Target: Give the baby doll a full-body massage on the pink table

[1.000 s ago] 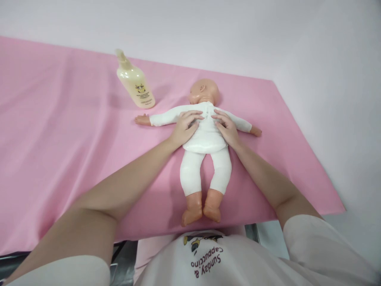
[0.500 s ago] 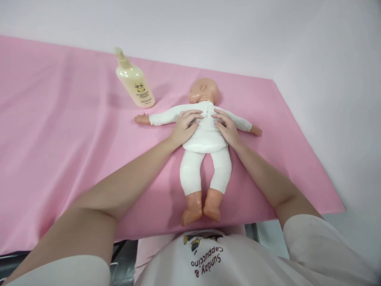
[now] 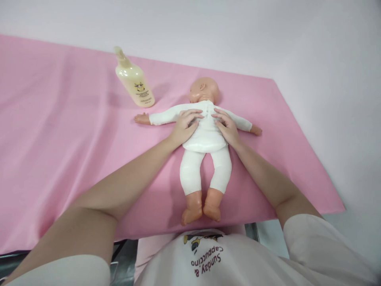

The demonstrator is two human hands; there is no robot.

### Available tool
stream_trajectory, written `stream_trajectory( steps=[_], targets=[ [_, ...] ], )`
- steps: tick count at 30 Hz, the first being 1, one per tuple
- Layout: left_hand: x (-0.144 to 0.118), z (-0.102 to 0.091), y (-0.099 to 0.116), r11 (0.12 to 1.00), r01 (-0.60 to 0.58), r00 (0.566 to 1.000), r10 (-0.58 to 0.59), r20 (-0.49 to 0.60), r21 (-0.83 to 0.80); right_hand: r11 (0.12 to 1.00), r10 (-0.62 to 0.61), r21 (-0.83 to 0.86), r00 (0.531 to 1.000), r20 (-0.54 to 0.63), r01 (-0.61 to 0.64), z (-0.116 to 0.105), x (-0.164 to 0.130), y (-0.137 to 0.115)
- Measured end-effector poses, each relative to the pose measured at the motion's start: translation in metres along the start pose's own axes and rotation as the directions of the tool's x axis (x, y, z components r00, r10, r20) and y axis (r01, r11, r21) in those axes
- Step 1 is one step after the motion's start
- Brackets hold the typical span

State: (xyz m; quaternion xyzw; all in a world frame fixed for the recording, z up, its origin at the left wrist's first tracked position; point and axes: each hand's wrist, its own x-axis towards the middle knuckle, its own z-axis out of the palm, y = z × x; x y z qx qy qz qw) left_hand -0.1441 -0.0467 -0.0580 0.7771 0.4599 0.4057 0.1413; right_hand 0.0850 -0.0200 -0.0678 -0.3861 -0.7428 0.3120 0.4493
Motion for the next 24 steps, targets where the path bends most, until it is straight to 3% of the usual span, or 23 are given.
stream_trajectory(
  steps=[24],
  targets=[
    [0.0004,-0.0005,0.0004,1.000,-0.004,1.000,0.004,0.001,-0.021,0.999,0.035,-0.010,0.999,0.005,-0.035,-0.0005,-0.0006,-0.0051]
  ],
)
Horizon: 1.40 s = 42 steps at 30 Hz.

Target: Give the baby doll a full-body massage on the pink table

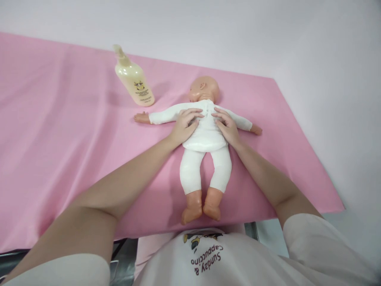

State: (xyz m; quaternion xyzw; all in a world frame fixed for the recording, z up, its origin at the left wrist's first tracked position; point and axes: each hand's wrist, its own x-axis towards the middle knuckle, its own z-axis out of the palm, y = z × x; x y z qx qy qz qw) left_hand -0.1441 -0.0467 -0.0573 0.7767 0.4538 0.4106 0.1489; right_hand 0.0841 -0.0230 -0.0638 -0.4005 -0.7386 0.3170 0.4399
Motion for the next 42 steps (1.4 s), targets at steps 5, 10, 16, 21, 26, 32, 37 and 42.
stream_trajectory(
  steps=[5,10,16,21,26,32,37,42],
  targets=[
    [0.0002,-0.0001,0.0008,1.000,0.016,1.000,-0.016,0.007,0.003,1.000,-0.004,0.002,1.000,0.007,0.004,-0.0006,-0.0006,-0.0028],
    [0.0002,-0.0011,0.0027,1.000,0.029,0.999,-0.029,0.014,0.002,1.000,0.000,0.005,1.000,0.003,0.000,-0.0004,-0.0008,-0.0037],
    [-0.0002,-0.0010,0.0025,1.000,0.019,1.000,-0.020,0.011,0.010,1.000,0.016,0.013,1.000,0.008,-0.016,-0.0002,-0.0003,-0.0003],
    [-0.0005,-0.0007,0.0023,1.000,0.002,1.000,-0.002,0.004,0.008,1.000,0.001,0.004,1.000,-0.002,-0.001,-0.0002,-0.0007,-0.0003],
    [0.0000,-0.0008,0.0024,1.000,0.018,1.000,-0.018,0.005,0.002,1.000,-0.005,0.008,1.000,-0.001,0.005,-0.0001,-0.0009,-0.0010],
    [-0.0001,-0.0006,0.0015,1.000,0.025,1.000,-0.025,0.003,0.007,1.000,-0.005,0.004,1.000,0.001,0.005,0.0004,-0.0003,0.0010],
    [0.0001,-0.0006,0.0013,1.000,0.017,1.000,-0.017,0.003,0.001,1.000,-0.007,-0.001,1.000,-0.007,0.007,0.0004,-0.0004,0.0005],
    [0.0003,-0.0007,0.0011,1.000,0.019,1.000,-0.019,0.006,0.001,1.000,-0.003,0.002,1.000,-0.002,0.003,0.0001,0.0000,0.0016]
  ],
)
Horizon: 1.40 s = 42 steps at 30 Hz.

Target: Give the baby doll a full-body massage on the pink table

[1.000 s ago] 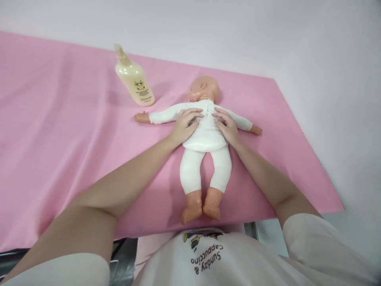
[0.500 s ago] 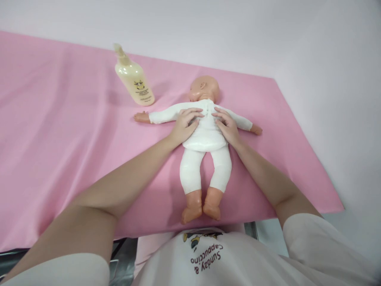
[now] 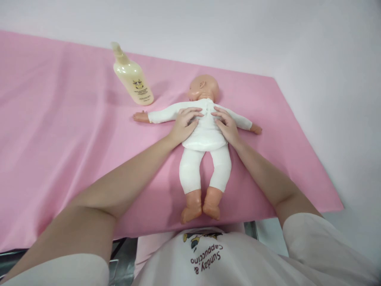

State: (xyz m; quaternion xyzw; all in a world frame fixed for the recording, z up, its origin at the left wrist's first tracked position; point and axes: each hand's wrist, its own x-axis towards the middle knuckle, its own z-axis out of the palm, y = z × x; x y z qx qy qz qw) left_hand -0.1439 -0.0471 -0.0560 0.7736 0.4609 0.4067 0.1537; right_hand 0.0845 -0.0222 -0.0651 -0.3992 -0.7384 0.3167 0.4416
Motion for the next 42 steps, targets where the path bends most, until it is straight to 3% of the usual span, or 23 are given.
stream_trajectory(
  steps=[42],
  targets=[
    [-0.0004,-0.0001,0.0004,1.000,-0.008,1.000,0.008,-0.002,0.014,1.000,-0.014,-0.007,1.000,-0.012,0.014,0.0006,0.0002,-0.0002]
  ],
)
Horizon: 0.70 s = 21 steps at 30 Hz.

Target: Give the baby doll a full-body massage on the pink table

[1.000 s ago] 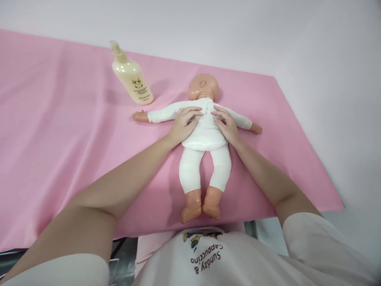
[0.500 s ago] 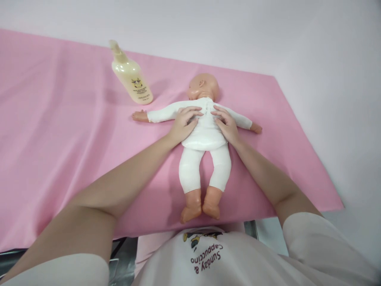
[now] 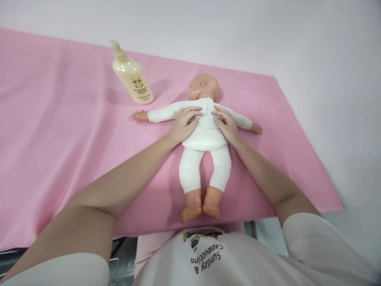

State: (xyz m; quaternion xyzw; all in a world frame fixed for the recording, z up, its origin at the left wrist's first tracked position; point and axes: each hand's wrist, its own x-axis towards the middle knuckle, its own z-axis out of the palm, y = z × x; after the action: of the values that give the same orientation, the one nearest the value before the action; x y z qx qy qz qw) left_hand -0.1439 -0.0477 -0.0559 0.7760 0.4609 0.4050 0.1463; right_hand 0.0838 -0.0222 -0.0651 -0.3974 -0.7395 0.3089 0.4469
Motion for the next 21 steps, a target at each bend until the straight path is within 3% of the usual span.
stream_trajectory(
  steps=[21],
  targets=[
    [-0.0005,0.0004,-0.0008,1.000,-0.022,1.000,0.022,-0.005,-0.009,1.000,-0.009,-0.004,1.000,0.014,0.009,-0.0002,0.0003,0.0027]
  ],
)
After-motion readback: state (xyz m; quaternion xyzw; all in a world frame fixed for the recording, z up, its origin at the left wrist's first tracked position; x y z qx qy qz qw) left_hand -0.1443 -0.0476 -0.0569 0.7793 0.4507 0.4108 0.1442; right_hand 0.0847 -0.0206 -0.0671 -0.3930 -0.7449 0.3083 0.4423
